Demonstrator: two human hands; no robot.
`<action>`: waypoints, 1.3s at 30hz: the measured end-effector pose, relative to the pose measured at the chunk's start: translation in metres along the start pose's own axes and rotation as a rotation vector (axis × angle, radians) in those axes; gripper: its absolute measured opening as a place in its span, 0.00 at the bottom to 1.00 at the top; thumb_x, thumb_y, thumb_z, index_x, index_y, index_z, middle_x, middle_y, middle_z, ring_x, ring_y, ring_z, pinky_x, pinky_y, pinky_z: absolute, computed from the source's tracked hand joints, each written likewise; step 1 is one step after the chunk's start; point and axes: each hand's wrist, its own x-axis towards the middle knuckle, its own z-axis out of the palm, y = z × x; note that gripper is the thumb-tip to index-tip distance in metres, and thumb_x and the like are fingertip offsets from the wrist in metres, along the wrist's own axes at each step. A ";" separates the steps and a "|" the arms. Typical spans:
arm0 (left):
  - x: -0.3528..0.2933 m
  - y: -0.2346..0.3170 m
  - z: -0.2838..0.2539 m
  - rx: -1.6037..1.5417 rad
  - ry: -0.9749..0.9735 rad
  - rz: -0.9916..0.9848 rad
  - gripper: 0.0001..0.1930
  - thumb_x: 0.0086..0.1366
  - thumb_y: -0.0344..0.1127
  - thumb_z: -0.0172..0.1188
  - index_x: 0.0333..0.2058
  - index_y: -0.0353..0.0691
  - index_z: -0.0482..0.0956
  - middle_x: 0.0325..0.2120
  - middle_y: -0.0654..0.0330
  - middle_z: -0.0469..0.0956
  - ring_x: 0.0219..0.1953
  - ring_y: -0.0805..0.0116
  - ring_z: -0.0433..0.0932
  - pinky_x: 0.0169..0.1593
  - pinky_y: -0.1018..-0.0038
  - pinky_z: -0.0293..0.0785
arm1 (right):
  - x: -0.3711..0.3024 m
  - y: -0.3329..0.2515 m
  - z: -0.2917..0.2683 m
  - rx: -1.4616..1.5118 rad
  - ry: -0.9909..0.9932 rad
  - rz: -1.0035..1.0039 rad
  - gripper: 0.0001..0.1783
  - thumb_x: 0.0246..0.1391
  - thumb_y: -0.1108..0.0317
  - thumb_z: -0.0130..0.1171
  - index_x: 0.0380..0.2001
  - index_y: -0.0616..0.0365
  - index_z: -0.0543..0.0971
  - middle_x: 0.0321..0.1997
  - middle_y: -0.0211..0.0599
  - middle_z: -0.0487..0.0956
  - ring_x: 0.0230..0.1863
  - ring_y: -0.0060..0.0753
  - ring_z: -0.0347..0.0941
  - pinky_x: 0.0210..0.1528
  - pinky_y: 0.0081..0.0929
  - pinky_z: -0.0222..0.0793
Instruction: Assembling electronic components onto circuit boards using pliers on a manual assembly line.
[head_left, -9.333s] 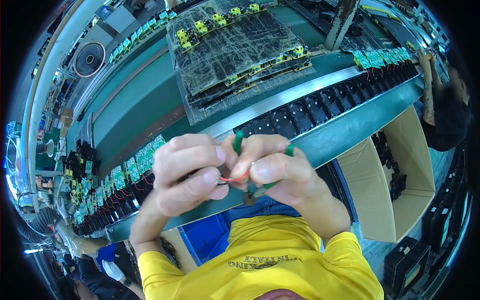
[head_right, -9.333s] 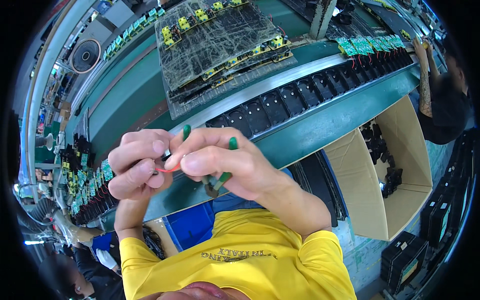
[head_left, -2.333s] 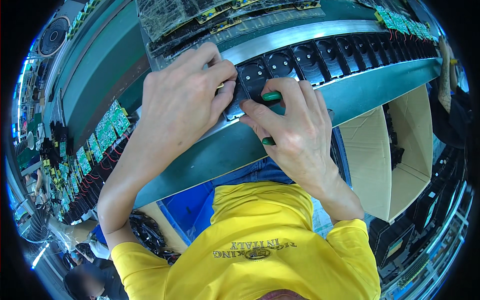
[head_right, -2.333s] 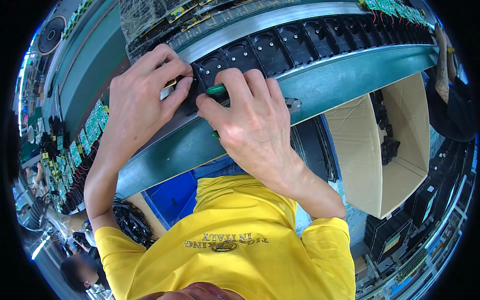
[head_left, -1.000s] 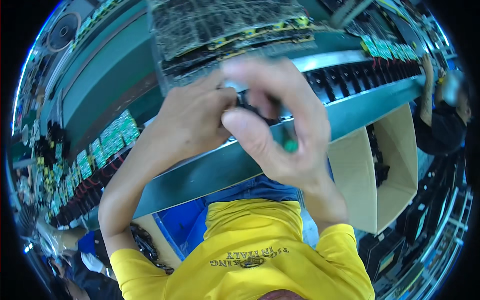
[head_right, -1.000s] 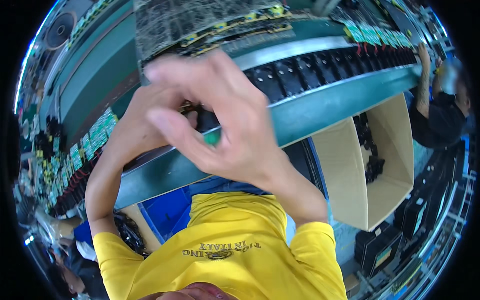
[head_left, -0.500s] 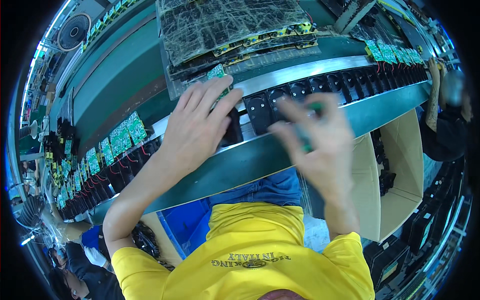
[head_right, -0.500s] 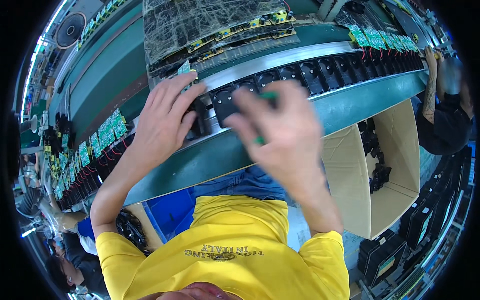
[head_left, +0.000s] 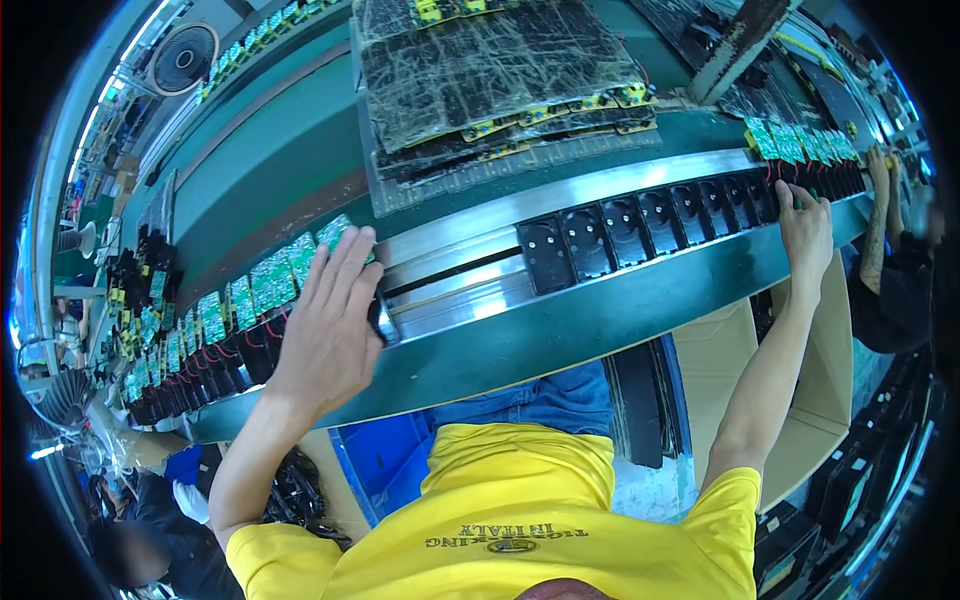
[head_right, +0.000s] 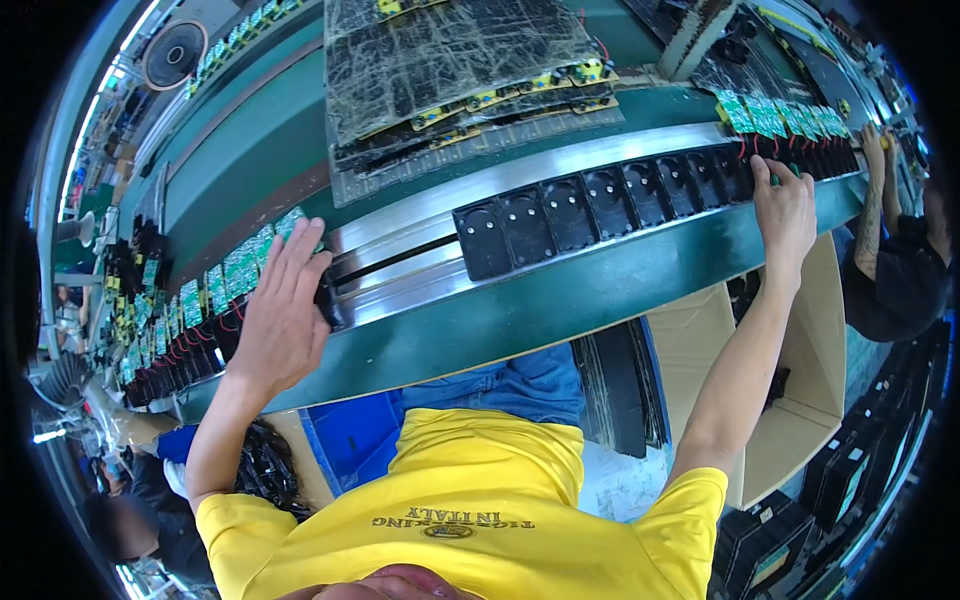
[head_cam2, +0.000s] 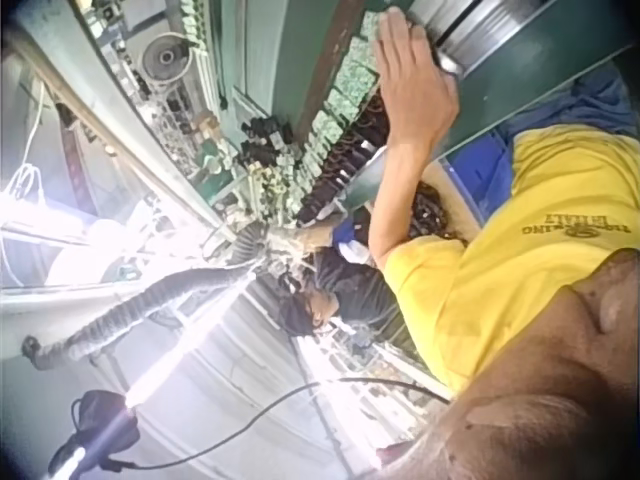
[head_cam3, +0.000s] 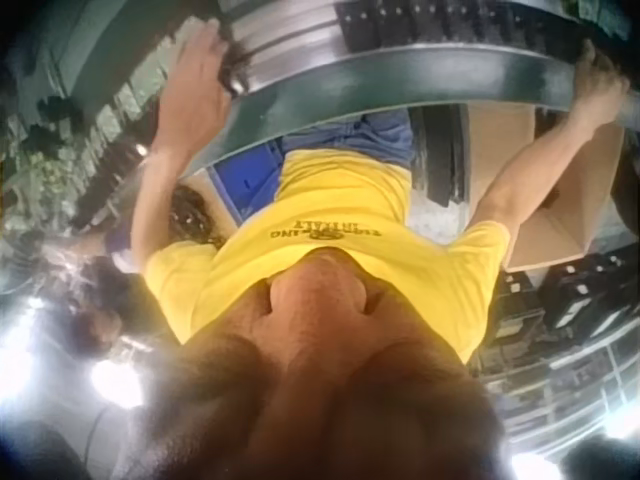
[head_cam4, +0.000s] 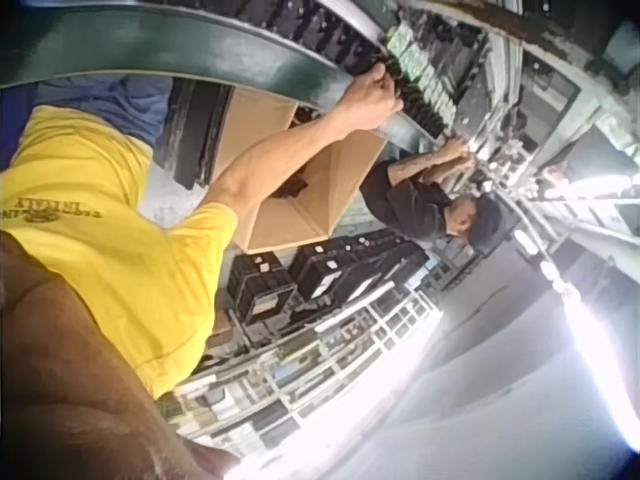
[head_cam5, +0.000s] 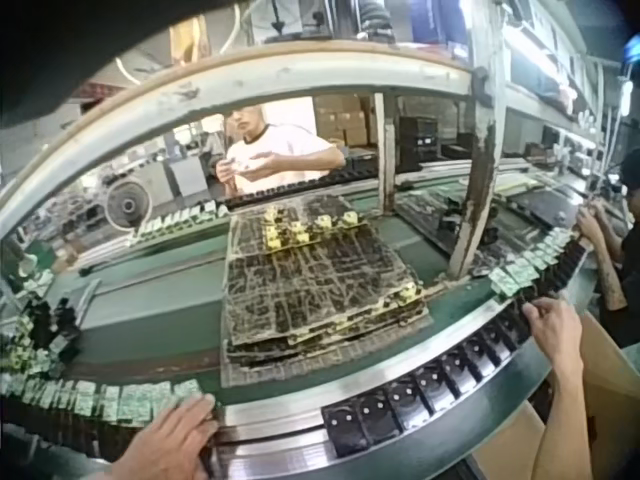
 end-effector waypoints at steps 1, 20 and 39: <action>0.000 0.002 0.006 -0.124 0.030 -0.036 0.27 0.72 0.37 0.66 0.65 0.34 0.75 0.80 0.44 0.67 0.85 0.41 0.61 0.89 0.42 0.48 | -0.002 0.000 0.002 0.005 -0.004 -0.012 0.27 0.77 0.36 0.62 0.58 0.44 0.94 0.52 0.47 0.84 0.44 0.60 0.86 0.49 0.50 0.85; -0.024 0.027 0.030 -0.148 0.146 -0.155 0.47 0.76 0.49 0.62 0.86 0.33 0.56 0.87 0.39 0.53 0.90 0.41 0.48 0.89 0.41 0.37 | -0.022 0.011 0.014 0.093 0.055 -0.148 0.28 0.77 0.34 0.61 0.59 0.42 0.93 0.55 0.46 0.85 0.46 0.58 0.86 0.48 0.50 0.83; -0.068 0.034 0.067 -0.037 0.387 0.017 0.37 0.70 0.35 0.73 0.76 0.36 0.75 0.81 0.48 0.69 0.79 0.51 0.73 0.85 0.49 0.60 | -0.038 -0.002 -0.005 0.226 0.055 -0.018 0.27 0.78 0.35 0.63 0.61 0.39 0.93 0.58 0.38 0.82 0.52 0.44 0.85 0.51 0.40 0.82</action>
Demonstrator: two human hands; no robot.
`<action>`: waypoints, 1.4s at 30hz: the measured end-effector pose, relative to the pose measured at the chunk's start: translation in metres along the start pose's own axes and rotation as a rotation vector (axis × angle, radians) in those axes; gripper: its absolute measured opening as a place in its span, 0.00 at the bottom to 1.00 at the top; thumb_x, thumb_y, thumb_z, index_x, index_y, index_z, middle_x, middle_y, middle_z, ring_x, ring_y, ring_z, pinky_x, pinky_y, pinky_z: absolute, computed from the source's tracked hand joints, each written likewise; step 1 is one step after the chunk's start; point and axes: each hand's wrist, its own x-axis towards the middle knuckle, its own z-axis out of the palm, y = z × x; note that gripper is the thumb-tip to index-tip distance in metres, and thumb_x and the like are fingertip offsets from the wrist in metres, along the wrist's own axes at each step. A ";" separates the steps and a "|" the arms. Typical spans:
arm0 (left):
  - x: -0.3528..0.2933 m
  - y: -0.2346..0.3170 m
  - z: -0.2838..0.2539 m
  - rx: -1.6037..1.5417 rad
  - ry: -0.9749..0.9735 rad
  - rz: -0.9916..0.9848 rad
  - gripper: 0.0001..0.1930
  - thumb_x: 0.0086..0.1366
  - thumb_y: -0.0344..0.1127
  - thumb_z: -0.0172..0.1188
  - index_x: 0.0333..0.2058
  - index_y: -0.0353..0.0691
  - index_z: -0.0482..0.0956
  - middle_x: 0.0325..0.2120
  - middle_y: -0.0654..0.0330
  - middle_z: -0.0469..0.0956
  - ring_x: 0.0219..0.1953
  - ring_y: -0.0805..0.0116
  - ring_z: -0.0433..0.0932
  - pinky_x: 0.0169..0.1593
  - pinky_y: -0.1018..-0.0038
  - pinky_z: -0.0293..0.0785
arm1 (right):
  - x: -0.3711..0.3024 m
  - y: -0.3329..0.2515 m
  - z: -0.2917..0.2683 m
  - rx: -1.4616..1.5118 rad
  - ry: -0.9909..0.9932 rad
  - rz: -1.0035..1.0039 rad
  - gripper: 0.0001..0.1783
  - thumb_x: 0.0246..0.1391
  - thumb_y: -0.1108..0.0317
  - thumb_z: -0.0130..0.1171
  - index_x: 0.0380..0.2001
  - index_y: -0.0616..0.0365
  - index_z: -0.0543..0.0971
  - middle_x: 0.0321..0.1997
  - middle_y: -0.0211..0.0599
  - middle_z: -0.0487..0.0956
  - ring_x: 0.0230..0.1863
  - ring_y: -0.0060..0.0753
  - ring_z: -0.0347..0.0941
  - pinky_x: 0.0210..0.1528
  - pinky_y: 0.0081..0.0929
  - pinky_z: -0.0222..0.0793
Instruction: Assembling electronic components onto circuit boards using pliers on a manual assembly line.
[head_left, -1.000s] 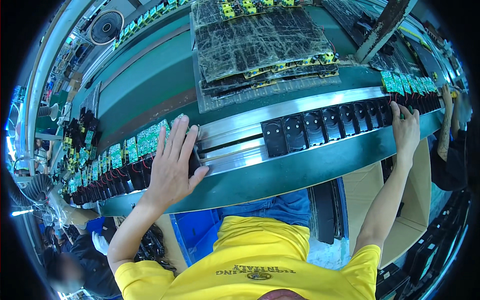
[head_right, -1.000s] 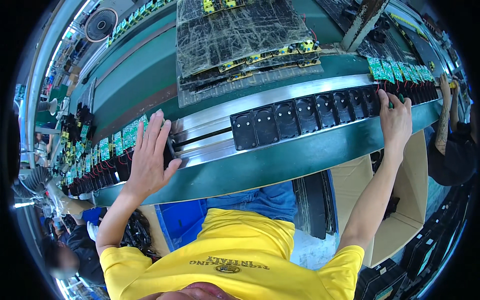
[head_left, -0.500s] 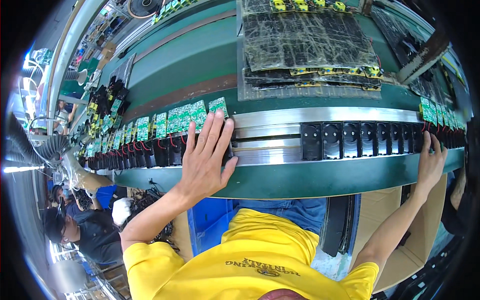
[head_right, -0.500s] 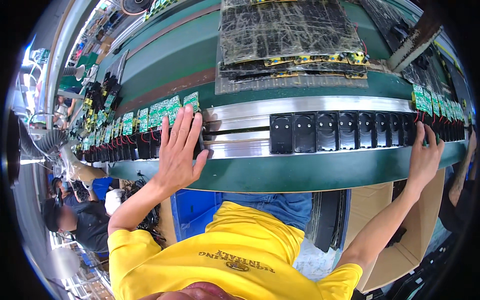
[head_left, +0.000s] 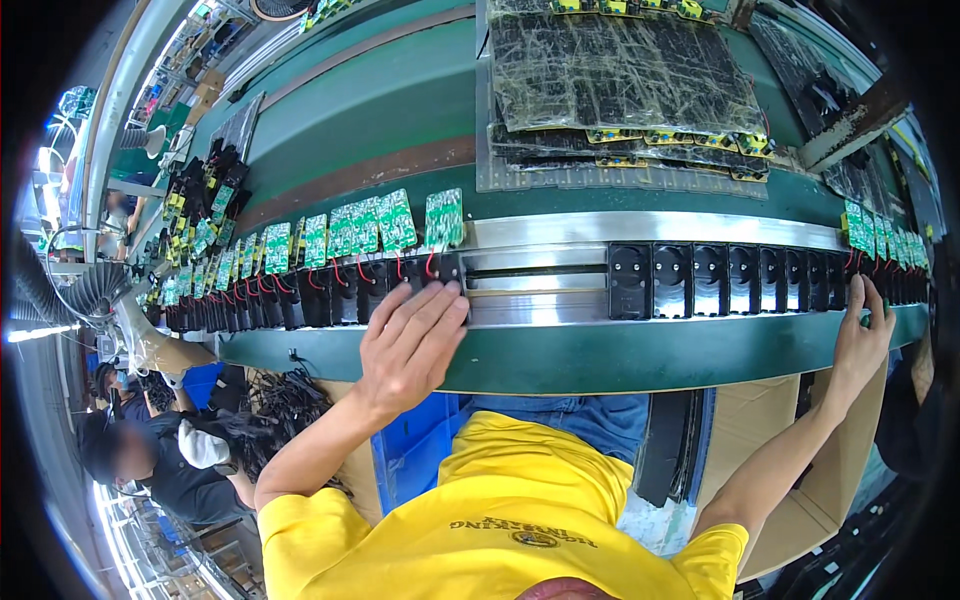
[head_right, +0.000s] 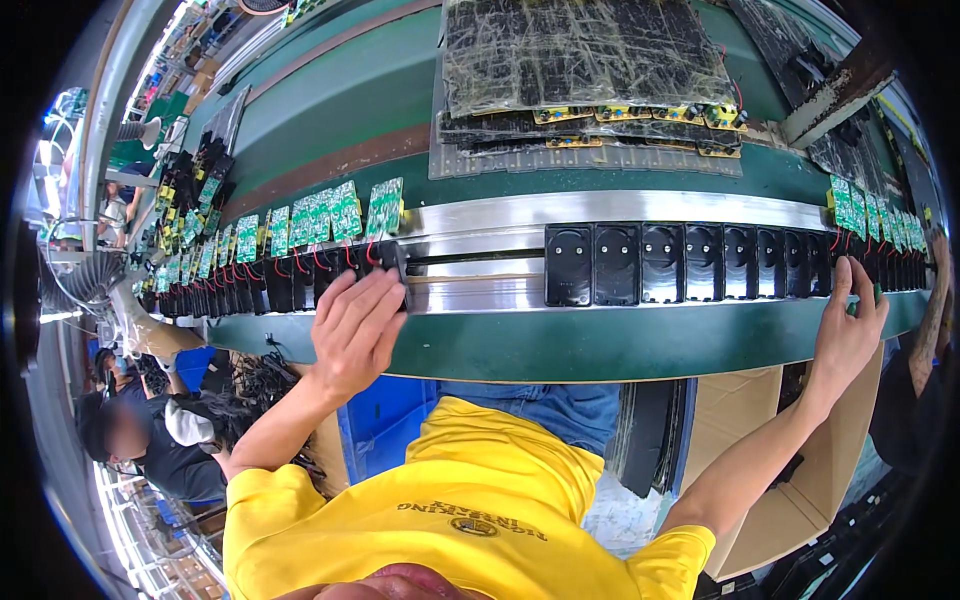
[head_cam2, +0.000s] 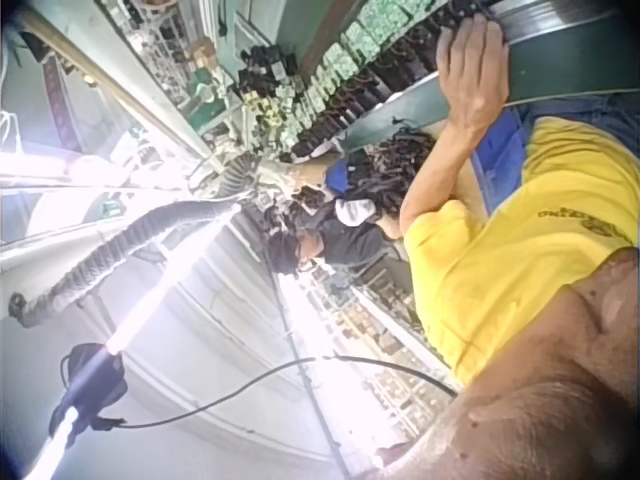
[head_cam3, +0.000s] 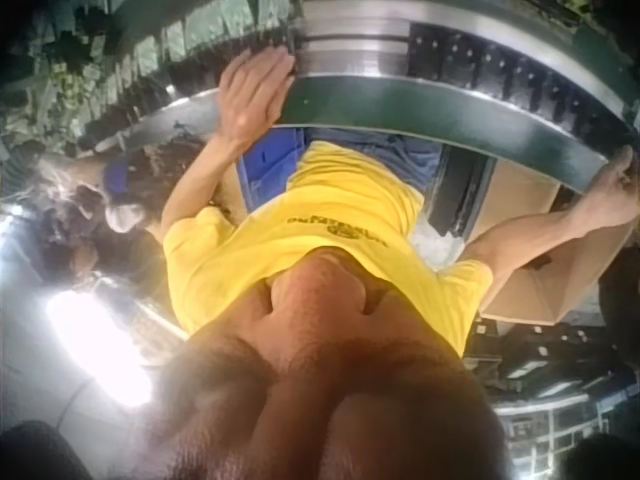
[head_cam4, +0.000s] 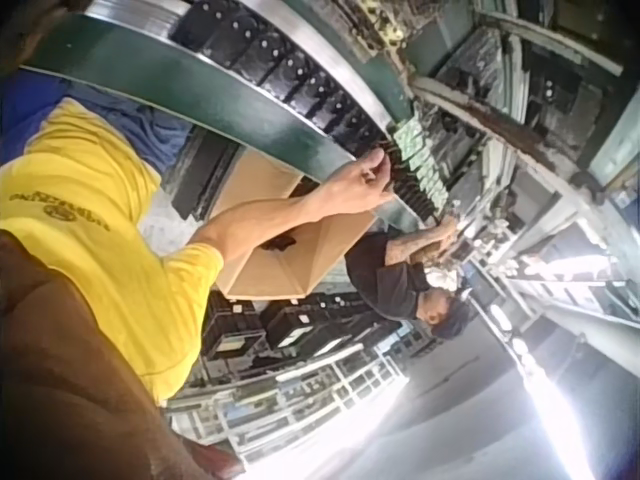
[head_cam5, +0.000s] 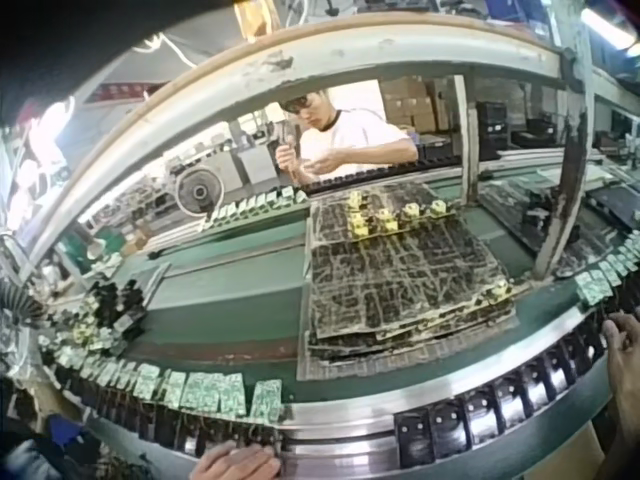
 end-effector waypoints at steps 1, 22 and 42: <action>0.003 0.006 -0.003 -0.081 -0.009 -0.081 0.34 0.70 0.35 0.74 0.73 0.36 0.78 0.79 0.49 0.72 0.76 0.52 0.76 0.83 0.51 0.63 | -0.001 -0.001 0.000 0.024 -0.007 0.003 0.27 0.78 0.35 0.63 0.62 0.39 0.93 0.58 0.38 0.82 0.52 0.43 0.85 0.52 0.39 0.82; 0.174 -0.046 -0.038 -0.023 0.234 -0.067 0.15 0.67 0.32 0.74 0.52 0.45 0.89 0.52 0.57 0.83 0.49 0.55 0.83 0.58 0.60 0.79 | -0.031 -0.065 -0.050 0.251 0.100 -0.198 0.15 0.78 0.58 0.70 0.58 0.50 0.93 0.52 0.33 0.80 0.48 0.35 0.78 0.48 0.32 0.73; 0.354 -0.092 0.063 -0.544 -0.198 -0.247 0.30 0.64 0.37 0.81 0.61 0.37 0.80 0.44 0.57 0.86 0.45 0.55 0.87 0.58 0.58 0.84 | -0.087 -0.116 -0.076 0.579 -0.155 -0.326 0.24 0.56 0.73 0.80 0.57 0.54 0.93 0.52 0.38 0.76 0.46 0.36 0.73 0.48 0.29 0.70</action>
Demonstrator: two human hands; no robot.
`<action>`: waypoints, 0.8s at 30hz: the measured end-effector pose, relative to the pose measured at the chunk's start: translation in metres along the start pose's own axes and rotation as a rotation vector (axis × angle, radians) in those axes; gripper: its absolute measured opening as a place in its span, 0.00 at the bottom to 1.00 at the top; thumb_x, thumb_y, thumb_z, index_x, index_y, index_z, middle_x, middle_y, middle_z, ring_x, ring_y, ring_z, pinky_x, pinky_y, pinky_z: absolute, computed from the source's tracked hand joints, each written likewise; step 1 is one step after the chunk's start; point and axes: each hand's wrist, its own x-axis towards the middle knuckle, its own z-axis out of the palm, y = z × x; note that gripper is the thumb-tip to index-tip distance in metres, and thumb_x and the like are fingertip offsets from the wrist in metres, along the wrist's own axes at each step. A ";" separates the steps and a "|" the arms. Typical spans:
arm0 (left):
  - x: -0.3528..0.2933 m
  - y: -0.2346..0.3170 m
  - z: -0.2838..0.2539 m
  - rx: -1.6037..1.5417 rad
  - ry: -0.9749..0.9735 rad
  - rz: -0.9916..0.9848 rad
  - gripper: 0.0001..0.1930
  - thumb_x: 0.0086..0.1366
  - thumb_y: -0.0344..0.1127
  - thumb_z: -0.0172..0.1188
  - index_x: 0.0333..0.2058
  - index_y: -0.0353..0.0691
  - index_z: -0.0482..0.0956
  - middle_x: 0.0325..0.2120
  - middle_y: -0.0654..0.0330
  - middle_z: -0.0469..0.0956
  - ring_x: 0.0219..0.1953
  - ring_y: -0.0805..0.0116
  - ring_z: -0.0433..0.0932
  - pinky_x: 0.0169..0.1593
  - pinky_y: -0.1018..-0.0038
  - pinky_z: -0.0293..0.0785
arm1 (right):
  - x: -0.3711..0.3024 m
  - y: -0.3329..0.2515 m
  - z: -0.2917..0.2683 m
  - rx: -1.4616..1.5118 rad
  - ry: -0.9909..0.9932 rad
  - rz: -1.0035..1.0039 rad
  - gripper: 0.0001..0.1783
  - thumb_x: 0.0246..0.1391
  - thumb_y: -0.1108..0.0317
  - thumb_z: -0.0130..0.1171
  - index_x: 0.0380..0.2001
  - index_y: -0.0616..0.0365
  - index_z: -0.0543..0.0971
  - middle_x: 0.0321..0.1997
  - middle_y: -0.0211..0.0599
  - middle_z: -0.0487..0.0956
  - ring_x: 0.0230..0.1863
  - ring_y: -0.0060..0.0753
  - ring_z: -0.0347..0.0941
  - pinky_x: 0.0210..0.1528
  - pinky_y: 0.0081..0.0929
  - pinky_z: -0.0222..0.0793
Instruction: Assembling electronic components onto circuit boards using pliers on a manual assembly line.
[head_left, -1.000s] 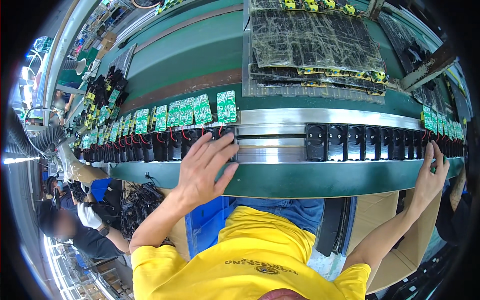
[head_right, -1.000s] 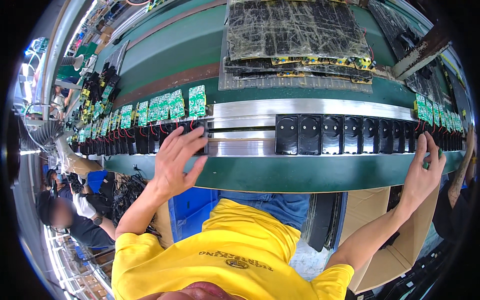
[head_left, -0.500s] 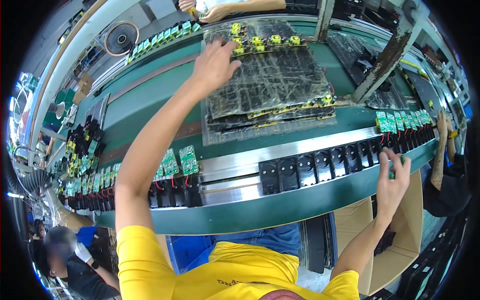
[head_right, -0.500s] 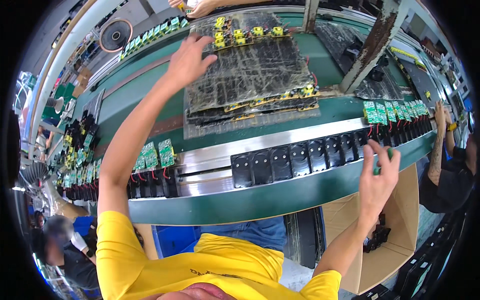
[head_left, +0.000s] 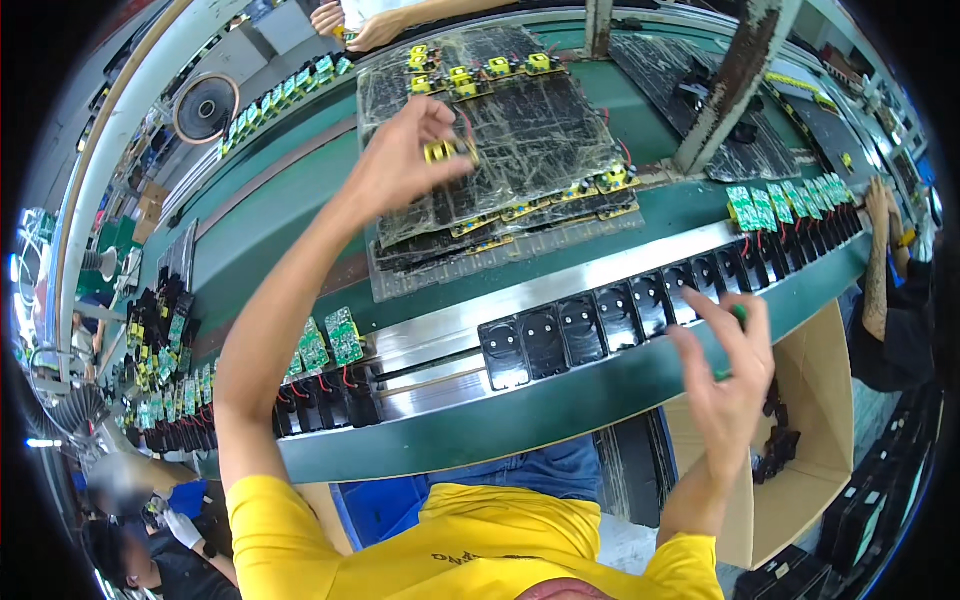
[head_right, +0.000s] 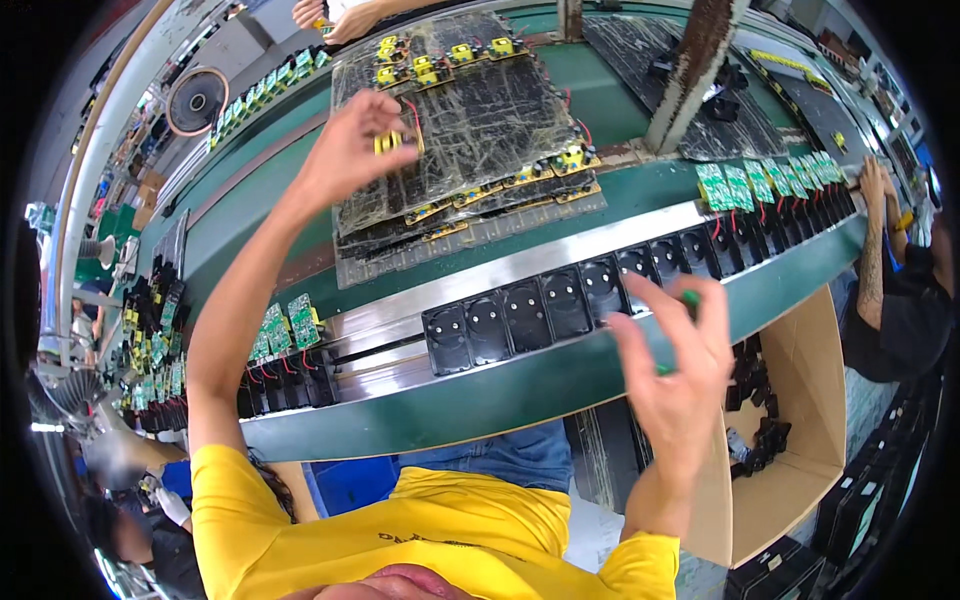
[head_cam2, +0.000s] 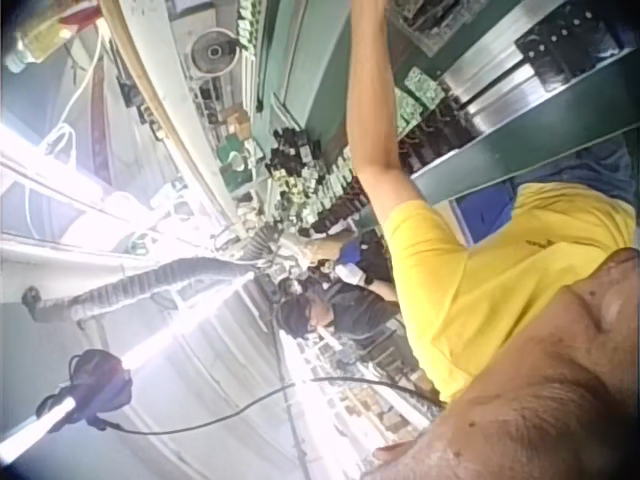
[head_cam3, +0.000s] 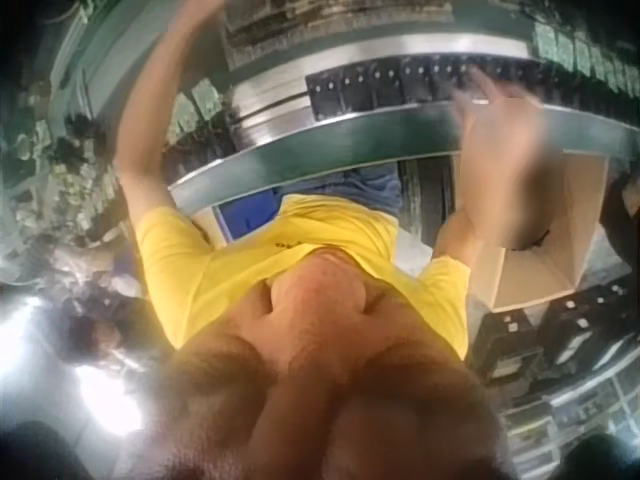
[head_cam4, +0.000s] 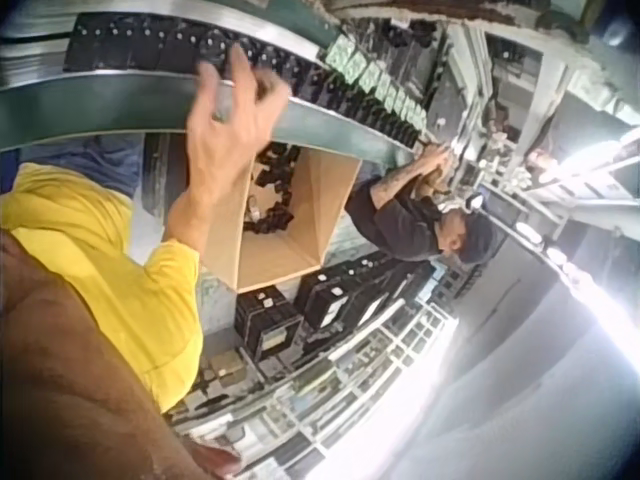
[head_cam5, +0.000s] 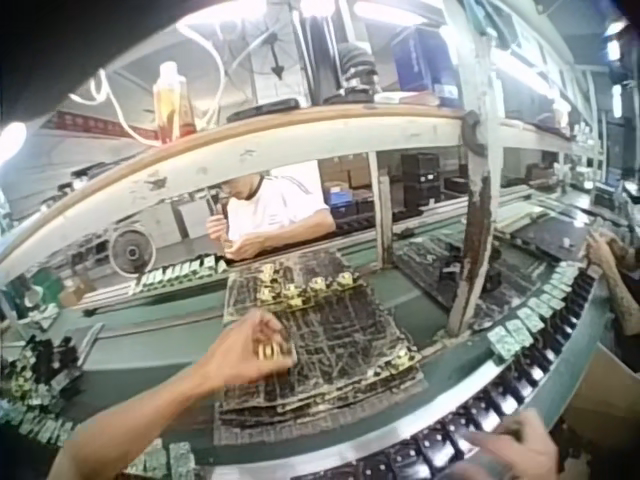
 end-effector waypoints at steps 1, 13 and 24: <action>-0.029 0.032 0.003 -0.282 -0.017 0.046 0.34 0.63 0.31 0.81 0.66 0.37 0.76 0.45 0.58 0.86 0.46 0.58 0.87 0.59 0.60 0.84 | 0.007 -0.007 0.010 0.043 -0.010 -0.031 0.27 0.55 0.72 0.81 0.60 0.53 0.92 0.52 0.38 0.77 0.46 0.36 0.73 0.49 0.29 0.71; -0.186 0.123 -0.030 -0.404 -0.155 0.291 0.43 0.67 0.21 0.72 0.78 0.38 0.64 0.52 0.52 0.83 0.54 0.61 0.83 0.60 0.64 0.82 | 0.016 -0.074 0.064 0.477 -0.253 -0.446 0.27 0.54 0.70 0.84 0.59 0.52 0.93 0.49 0.34 0.77 0.44 0.28 0.70 0.47 0.28 0.70; -0.213 0.140 -0.010 -0.569 -0.158 0.126 0.13 0.73 0.23 0.68 0.52 0.35 0.76 0.43 0.52 0.83 0.41 0.61 0.82 0.48 0.68 0.82 | -0.012 -0.100 0.081 0.998 -0.151 -0.006 0.04 0.68 0.70 0.73 0.41 0.58 0.92 0.47 0.37 0.76 0.46 0.30 0.70 0.50 0.29 0.70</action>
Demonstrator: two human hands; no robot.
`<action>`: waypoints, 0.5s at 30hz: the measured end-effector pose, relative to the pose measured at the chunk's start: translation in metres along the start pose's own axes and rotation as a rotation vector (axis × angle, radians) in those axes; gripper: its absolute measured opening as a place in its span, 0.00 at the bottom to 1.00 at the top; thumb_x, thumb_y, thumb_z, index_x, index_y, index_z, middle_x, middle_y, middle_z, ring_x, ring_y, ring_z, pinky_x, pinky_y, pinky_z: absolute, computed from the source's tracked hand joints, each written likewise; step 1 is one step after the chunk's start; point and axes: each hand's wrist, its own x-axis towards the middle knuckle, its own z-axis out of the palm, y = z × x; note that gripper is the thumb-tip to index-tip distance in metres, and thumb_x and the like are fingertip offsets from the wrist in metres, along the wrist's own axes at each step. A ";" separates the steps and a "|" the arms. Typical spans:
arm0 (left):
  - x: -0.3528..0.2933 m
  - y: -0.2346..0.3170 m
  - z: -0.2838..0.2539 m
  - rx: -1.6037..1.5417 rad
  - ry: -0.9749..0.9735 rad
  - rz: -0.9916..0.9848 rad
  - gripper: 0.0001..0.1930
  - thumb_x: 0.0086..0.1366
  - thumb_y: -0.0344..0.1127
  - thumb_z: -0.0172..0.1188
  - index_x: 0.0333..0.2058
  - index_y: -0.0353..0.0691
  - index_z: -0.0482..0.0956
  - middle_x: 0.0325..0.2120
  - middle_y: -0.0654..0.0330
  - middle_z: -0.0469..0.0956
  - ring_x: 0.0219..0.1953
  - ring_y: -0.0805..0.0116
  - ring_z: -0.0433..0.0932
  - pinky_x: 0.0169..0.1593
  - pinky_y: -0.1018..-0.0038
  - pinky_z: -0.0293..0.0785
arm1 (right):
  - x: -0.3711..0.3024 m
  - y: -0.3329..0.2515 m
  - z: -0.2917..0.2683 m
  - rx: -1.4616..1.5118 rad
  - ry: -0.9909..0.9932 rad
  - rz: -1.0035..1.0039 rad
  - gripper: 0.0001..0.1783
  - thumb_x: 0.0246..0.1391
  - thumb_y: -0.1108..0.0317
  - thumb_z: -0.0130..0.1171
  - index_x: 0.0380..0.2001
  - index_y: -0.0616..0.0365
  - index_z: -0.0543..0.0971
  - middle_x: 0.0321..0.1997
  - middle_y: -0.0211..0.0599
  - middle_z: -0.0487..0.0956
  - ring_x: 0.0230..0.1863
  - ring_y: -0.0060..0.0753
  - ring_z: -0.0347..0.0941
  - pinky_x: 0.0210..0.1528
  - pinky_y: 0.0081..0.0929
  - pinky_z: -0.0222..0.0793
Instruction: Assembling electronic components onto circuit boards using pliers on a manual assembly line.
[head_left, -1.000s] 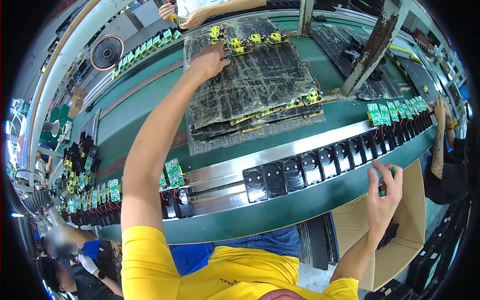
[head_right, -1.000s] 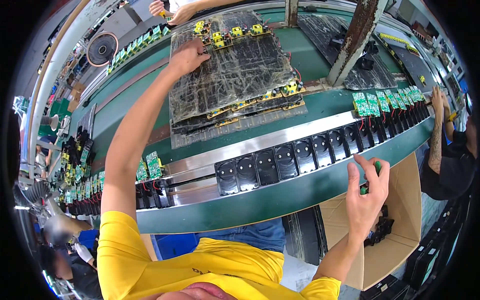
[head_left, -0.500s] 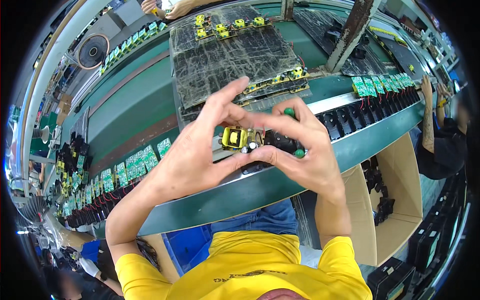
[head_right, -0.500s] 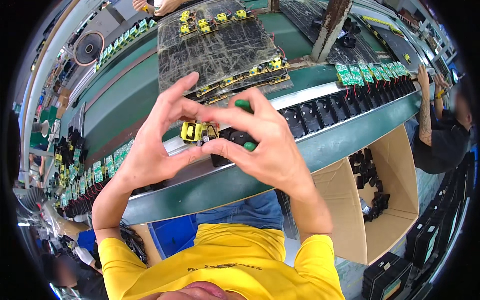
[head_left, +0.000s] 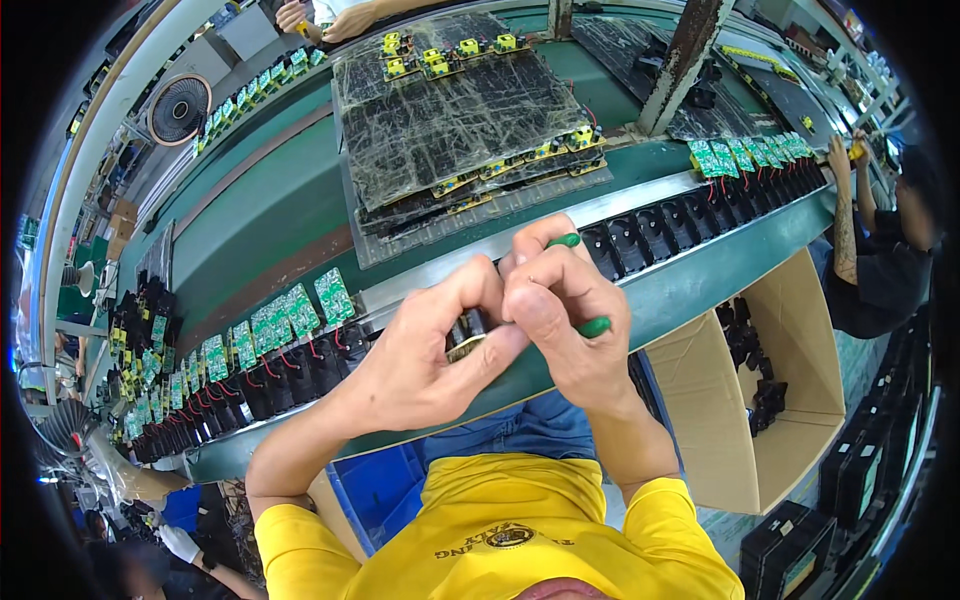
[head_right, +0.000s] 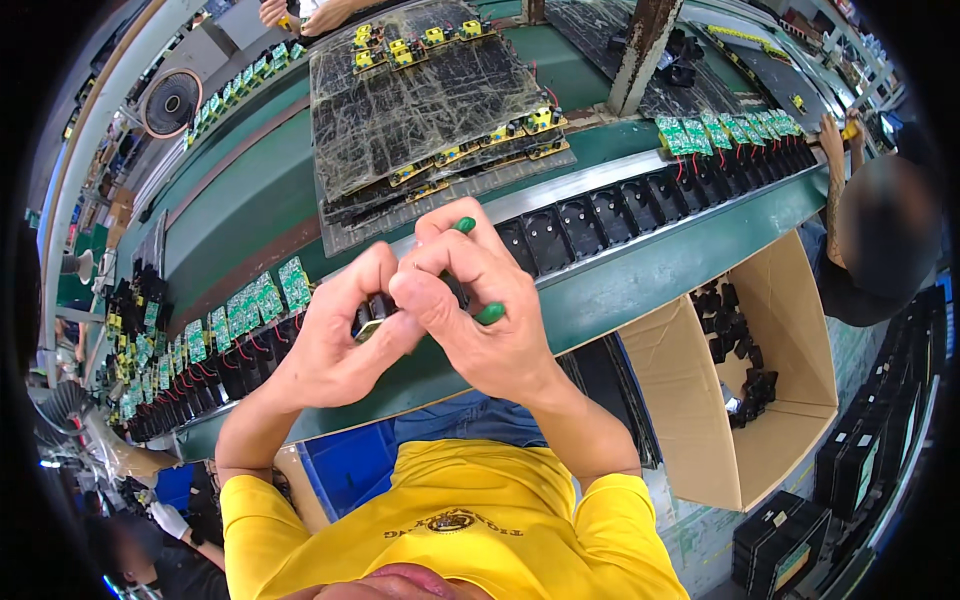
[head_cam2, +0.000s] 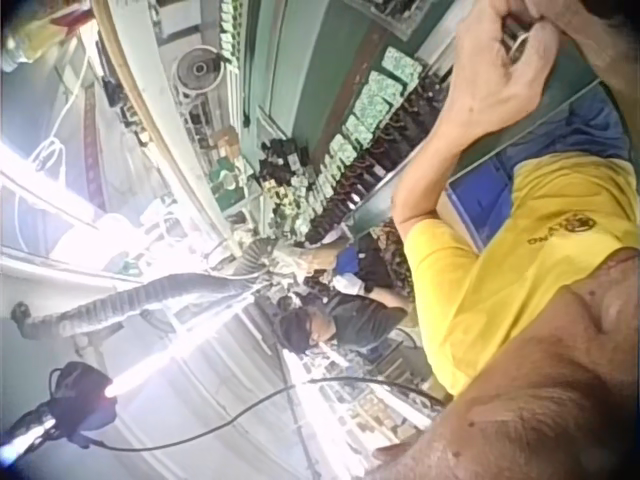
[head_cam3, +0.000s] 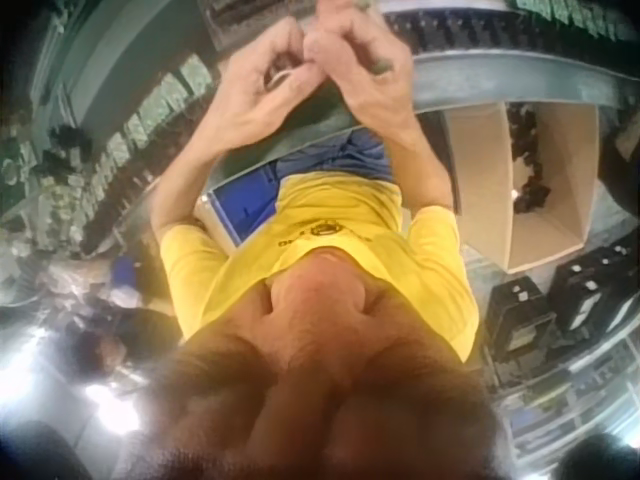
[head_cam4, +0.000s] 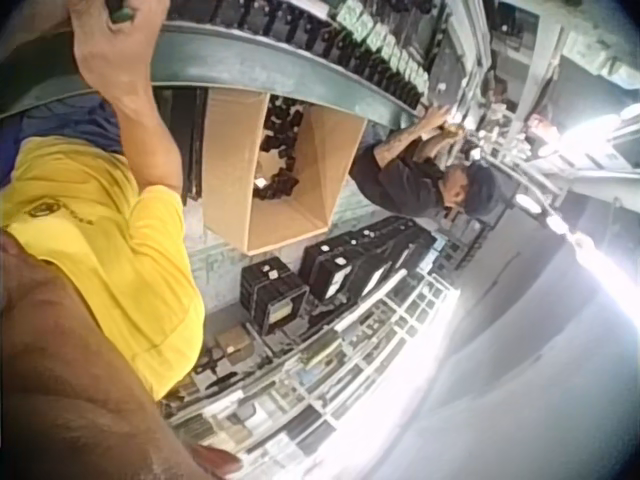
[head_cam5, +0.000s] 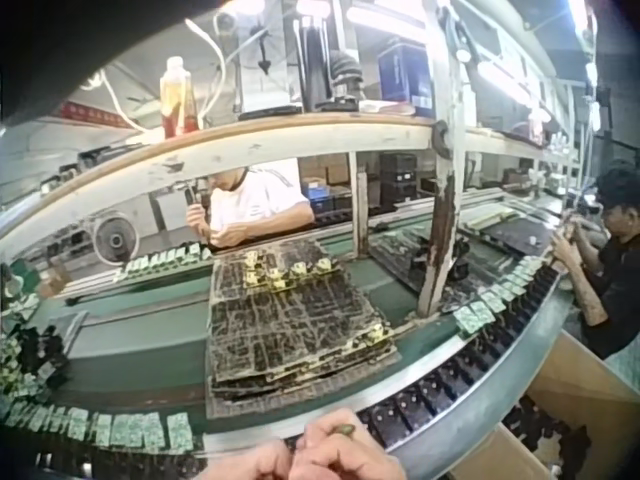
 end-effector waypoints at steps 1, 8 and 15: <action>0.001 -0.002 -0.001 -0.031 0.011 0.076 0.11 0.73 0.23 0.68 0.50 0.35 0.77 0.42 0.53 0.83 0.39 0.62 0.81 0.47 0.69 0.81 | 0.000 0.004 0.001 0.052 -0.003 -0.056 0.05 0.69 0.69 0.73 0.41 0.58 0.92 0.47 0.38 0.76 0.47 0.30 0.70 0.50 0.29 0.70; 0.004 -0.004 0.038 -0.275 0.618 0.331 0.08 0.74 0.24 0.71 0.46 0.35 0.80 0.36 0.59 0.83 0.34 0.69 0.77 0.43 0.74 0.78 | -0.002 -0.005 0.011 0.035 0.085 -0.091 0.06 0.71 0.68 0.72 0.40 0.60 0.91 0.50 0.40 0.77 0.47 0.30 0.71 0.51 0.28 0.71; 0.011 0.008 0.009 -0.485 0.288 -0.148 0.06 0.75 0.27 0.71 0.44 0.34 0.83 0.36 0.59 0.86 0.34 0.72 0.76 0.43 0.76 0.76 | -0.010 -0.005 -0.005 0.251 0.156 0.168 0.06 0.66 0.70 0.76 0.44 0.58 0.93 0.51 0.39 0.79 0.46 0.30 0.73 0.49 0.29 0.73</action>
